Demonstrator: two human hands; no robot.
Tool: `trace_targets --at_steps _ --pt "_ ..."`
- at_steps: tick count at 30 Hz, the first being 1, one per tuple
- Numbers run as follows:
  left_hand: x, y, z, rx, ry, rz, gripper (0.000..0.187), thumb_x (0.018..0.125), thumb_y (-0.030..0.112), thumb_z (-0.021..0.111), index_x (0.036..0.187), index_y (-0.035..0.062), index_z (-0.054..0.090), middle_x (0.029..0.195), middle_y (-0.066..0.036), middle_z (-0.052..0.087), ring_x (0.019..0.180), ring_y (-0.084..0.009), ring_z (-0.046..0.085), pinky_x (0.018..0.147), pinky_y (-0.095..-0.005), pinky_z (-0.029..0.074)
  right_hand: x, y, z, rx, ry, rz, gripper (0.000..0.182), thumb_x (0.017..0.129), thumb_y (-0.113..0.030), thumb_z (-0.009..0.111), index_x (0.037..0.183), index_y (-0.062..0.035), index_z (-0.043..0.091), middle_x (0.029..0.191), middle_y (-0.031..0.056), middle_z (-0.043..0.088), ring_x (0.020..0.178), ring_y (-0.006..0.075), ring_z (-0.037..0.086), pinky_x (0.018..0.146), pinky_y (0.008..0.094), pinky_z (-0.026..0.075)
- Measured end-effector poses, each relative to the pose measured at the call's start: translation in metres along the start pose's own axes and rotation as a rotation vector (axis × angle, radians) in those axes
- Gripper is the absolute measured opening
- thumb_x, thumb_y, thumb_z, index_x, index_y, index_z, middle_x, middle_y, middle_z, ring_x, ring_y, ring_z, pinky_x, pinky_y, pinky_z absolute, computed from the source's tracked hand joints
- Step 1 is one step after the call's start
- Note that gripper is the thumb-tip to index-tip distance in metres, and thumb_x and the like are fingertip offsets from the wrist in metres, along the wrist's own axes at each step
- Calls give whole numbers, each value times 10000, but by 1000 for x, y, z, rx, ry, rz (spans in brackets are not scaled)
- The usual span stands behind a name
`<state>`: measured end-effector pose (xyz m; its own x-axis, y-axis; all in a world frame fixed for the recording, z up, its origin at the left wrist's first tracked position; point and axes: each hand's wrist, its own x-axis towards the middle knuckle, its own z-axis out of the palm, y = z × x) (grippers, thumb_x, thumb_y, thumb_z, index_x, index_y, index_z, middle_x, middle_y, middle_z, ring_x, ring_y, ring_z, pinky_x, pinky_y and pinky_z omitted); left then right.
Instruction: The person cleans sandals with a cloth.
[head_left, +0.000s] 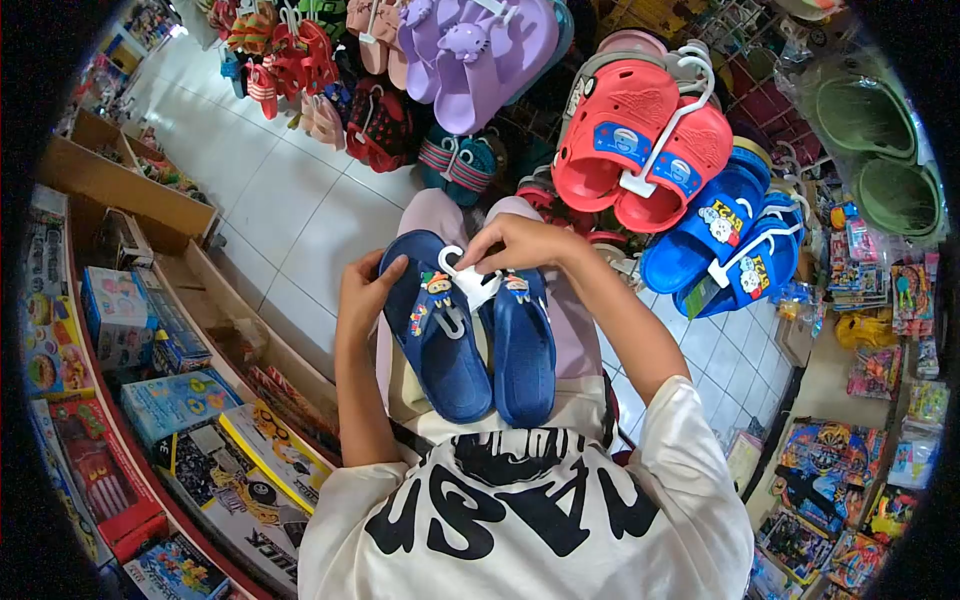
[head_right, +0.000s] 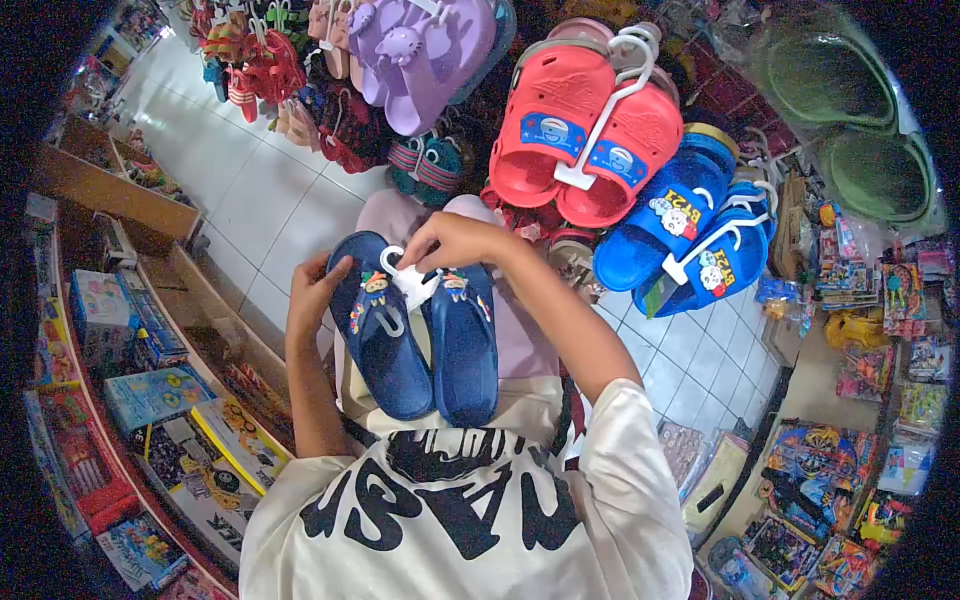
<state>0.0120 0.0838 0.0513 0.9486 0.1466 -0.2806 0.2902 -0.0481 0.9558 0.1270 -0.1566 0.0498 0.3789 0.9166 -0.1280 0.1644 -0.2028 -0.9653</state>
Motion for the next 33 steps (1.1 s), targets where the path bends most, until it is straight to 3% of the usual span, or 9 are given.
trace_targets --at_steps 5,9,13,16,19,23,28,31,33 --pt "-3 -10 -18 16 43 -16 297 874 170 678 1046 -70 650 876 -52 682 741 -89 606 690 -229 486 4 24 7 107 603 170 271 779 -38 634 1045 9 656 787 52 652 694 99 595 653 260 486" --pt "-4 -18 -21 40 12 -91 318 883 187 668 1072 -67 639 902 -56 679 753 -93 605 697 -228 486 12 16 25 315 664 31 271 844 2 571 1112 41 586 872 61 646 774 109 623 719 259 500" --pt "1 -28 -16 265 73 -6 353 878 204 674 1102 -62 622 941 -86 671 781 -107 607 697 -230 486 11 -14 38 99 749 -143 249 888 -2 563 1134 33 557 960 61 627 885 104 604 798 261 495" --pt "5 -31 -18 188 -55 7 382 869 219 683 1119 -59 608 956 -114 665 797 -126 614 694 -240 495 10 -5 29 90 554 8 267 882 -4 574 1146 32 556 934 59 631 859 107 610 779 261 499" --pt "8 -24 -12 342 26 2 381 864 215 689 1118 -57 608 950 -108 665 812 -131 615 718 -256 502 19 4 6 -57 480 116 299 868 -12 598 1162 23 557 923 64 632 833 100 613 742 249 505" --pt "0 -12 -13 228 5 -70 385 855 193 697 1136 -51 599 981 -90 663 847 -130 611 755 -273 502 30 5 0 648 316 324 297 849 -32 631 1133 35 577 846 72 642 776 124 640 686 255 542" --pt "-3 -47 -21 22 30 39 377 847 158 693 1151 -41 595 994 -84 663 859 -130 612 780 -272 497 37 -19 -1 357 -33 190 295 876 -38 596 1154 50 546 951 104 640 801 162 654 716 271 553" --pt "2 -53 -23 -1 80 -30 350 854 129 674 1153 -36 597 993 -79 664 860 -128 610 784 -261 489 47 -14 15 518 158 89 249 877 -29 581 1114 44 569 925 94 652 790 159 659 727 274 552" --pt "3 -47 -23 64 26 -30 329 859 117 663 1146 -32 602 983 -76 666 860 -117 609 771 -250 487 39 -17 7 237 -82 224 260 876 -30 586 1128 28 557 921 91 653 816 149 651 703 274 546"
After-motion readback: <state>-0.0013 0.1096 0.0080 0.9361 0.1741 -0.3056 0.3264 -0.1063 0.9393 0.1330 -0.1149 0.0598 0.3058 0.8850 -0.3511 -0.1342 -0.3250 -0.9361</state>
